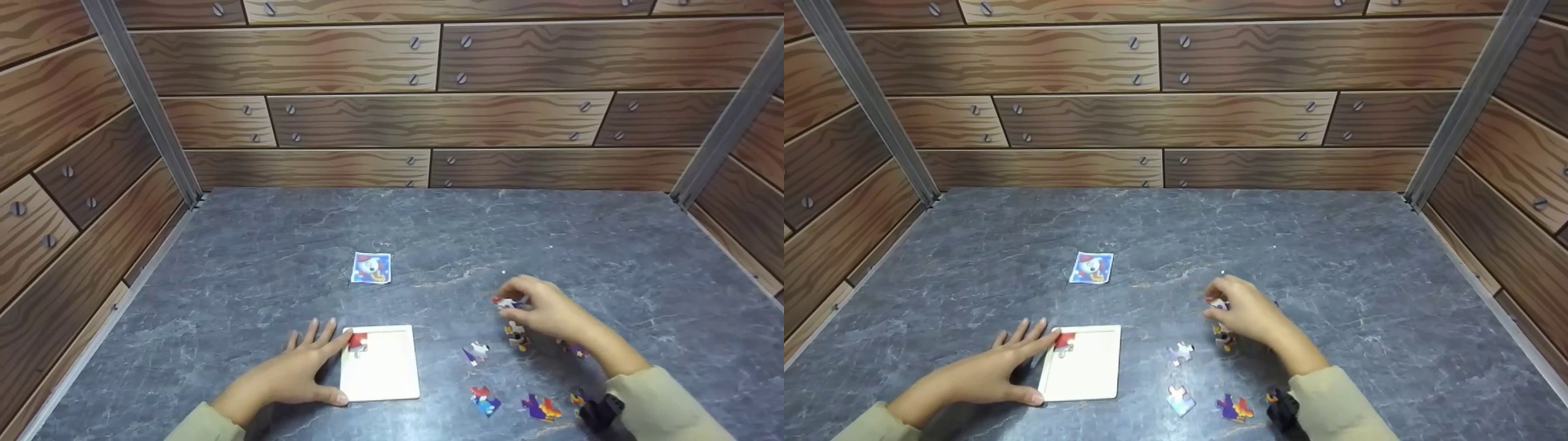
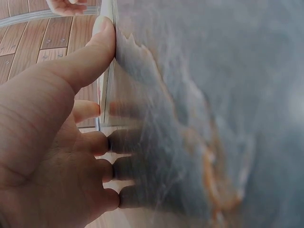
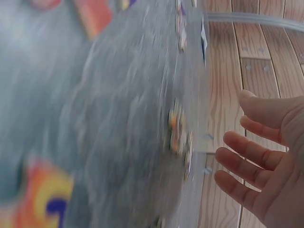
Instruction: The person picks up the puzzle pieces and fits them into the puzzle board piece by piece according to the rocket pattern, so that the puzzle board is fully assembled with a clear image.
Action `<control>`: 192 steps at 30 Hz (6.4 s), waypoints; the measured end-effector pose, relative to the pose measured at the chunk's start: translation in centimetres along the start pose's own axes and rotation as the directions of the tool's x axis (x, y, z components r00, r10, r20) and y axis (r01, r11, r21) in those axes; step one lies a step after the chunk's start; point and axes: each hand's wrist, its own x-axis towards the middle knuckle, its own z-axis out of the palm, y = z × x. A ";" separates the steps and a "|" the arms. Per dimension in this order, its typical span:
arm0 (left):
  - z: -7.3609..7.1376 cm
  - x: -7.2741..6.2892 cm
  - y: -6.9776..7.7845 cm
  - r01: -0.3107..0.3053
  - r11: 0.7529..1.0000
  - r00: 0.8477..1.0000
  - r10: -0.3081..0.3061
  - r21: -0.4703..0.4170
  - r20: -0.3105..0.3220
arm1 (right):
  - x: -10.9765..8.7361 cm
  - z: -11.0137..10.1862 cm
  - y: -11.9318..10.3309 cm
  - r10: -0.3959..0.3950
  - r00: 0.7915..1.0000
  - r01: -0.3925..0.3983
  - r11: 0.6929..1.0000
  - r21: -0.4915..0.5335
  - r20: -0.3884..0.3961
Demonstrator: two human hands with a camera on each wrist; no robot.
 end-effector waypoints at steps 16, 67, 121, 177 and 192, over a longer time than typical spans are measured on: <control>0.0 0.1 0.0 -0.005 1.000 1.000 0.005 0.022 -0.008 | -0.1 -0.8 3.5 0.171 0.984 -0.168 0.984 -0.067 0.053; 0.1 0.2 0.1 0.013 0.998 1.000 -0.014 0.056 0.018 | 0.4 -1.4 2.6 0.103 0.982 -0.097 0.994 -0.048 0.159; -0.2 0.0 0.4 0.028 0.998 0.999 -0.029 0.056 0.018 | 4.8 6.5 -8.4 -0.166 0.962 0.115 0.966 0.232 0.216; 0.1 0.1 0.3 -0.030 0.999 1.000 0.030 0.042 -0.002 | 7.0 11.2 -11.8 -0.106 0.954 0.131 0.989 -0.071 0.279; 0.1 0.0 0.2 -0.039 0.998 0.999 0.040 0.057 -0.011 | 7.0 10.9 -12.1 -0.106 0.946 0.145 0.984 -0.108 0.305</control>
